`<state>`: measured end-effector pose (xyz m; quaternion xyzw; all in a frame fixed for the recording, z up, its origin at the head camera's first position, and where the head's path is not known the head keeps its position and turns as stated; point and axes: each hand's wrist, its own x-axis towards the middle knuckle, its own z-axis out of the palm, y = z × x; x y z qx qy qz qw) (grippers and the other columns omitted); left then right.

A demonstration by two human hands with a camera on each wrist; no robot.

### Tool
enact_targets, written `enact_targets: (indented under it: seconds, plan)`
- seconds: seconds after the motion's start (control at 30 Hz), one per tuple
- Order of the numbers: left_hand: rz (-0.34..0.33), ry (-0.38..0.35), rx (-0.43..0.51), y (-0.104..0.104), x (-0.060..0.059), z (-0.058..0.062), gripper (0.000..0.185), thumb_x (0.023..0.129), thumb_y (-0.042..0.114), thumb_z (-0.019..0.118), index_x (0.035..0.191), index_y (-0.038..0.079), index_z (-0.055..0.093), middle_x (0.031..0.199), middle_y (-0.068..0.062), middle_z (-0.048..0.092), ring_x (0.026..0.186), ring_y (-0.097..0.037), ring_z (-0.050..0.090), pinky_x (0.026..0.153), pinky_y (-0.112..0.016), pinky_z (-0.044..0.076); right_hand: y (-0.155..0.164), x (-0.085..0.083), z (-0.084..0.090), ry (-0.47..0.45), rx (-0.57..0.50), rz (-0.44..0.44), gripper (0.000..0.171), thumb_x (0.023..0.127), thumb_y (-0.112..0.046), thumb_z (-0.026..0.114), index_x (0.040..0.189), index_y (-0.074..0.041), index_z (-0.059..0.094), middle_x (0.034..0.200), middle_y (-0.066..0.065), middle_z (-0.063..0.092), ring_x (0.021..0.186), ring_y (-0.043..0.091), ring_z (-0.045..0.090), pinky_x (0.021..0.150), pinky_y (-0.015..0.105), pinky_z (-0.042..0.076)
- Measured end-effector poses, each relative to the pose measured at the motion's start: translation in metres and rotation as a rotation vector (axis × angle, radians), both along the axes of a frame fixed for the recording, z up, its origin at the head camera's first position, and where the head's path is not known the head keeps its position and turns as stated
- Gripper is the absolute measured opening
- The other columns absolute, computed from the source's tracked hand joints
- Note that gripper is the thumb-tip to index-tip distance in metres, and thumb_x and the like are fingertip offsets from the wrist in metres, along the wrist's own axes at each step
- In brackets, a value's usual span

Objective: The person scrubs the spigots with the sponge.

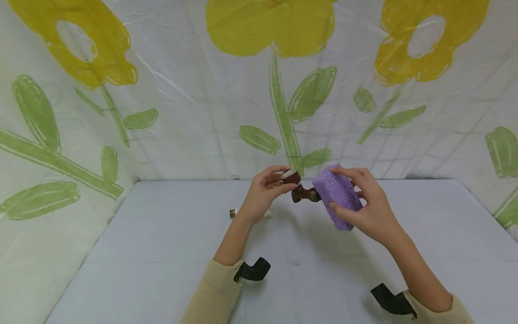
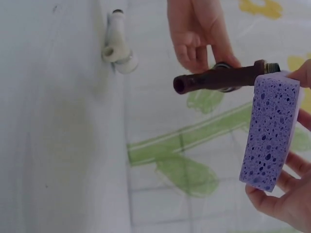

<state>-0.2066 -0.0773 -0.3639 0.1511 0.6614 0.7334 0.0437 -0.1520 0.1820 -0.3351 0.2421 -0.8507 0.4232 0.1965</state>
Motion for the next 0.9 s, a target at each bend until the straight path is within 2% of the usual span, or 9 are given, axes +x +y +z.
enact_targets:
  seconds: [0.1,0.27,0.5,0.7,0.83,0.9]
  plan:
    - [-0.004,0.0,0.035,0.002,0.0,0.0,0.045,0.096,-0.006,0.071,0.14,-0.003,0.06,0.116,-0.009,0.067,0.096,-0.009,0.072,0.096,-0.033,0.061,0.001,0.0,0.001,-0.03,-0.018,-0.011,0.07,0.082,0.003,0.083,0.147,-0.012,0.06,0.126,0.011,0.056,0.103,0.011,0.048,0.076,0.015,0.05]
    - [-0.043,-0.017,0.092,0.007,0.0,0.0,0.046,0.097,-0.011,0.067,0.141,-0.009,0.057,0.12,-0.014,0.063,0.091,-0.008,0.073,0.095,-0.037,0.062,0.002,-0.001,0.001,-0.074,-0.045,-0.037,0.069,0.087,0.0,0.079,0.15,-0.013,0.056,0.129,0.014,0.055,0.106,0.013,0.049,0.076,0.012,0.049]
    - [-0.081,-0.023,0.109,0.008,0.0,-0.001,0.054,0.097,-0.012,0.064,0.149,-0.009,0.051,0.141,-0.024,0.058,0.097,-0.007,0.072,0.096,-0.035,0.062,0.009,-0.006,-0.002,-0.111,-0.062,-0.04,0.068,0.091,-0.002,0.077,0.153,-0.015,0.053,0.131,0.012,0.055,0.106,0.014,0.05,0.076,0.012,0.051]
    - [-0.101,-0.01,0.121,0.005,-0.001,-0.001,0.056,0.097,-0.013,0.064,0.152,-0.007,0.05,0.149,-0.024,0.054,0.097,-0.009,0.074,0.092,-0.034,0.063,0.016,-0.012,-0.005,-0.203,-0.108,-0.012,0.061,0.098,-0.005,0.07,0.155,-0.014,0.051,0.131,0.008,0.053,0.101,0.01,0.054,0.069,0.019,0.056]
    - [-0.087,-0.005,0.12,0.004,-0.001,0.0,0.056,0.097,-0.012,0.065,0.15,-0.007,0.052,0.147,-0.023,0.055,0.093,-0.009,0.075,0.089,-0.033,0.063,0.017,-0.015,-0.007,-0.289,-0.184,0.029,0.053,0.105,-0.008,0.061,0.155,-0.014,0.049,0.13,0.008,0.056,0.097,0.008,0.062,0.064,0.028,0.061]
    - [-0.083,-0.005,0.113,0.004,0.0,0.0,0.055,0.096,-0.012,0.066,0.149,-0.006,0.054,0.144,-0.023,0.057,0.092,-0.01,0.076,0.087,-0.031,0.063,0.016,-0.015,-0.008,-0.312,-0.225,0.041,0.05,0.107,-0.01,0.058,0.155,-0.015,0.049,0.128,0.004,0.058,0.096,0.007,0.065,0.065,0.028,0.061]
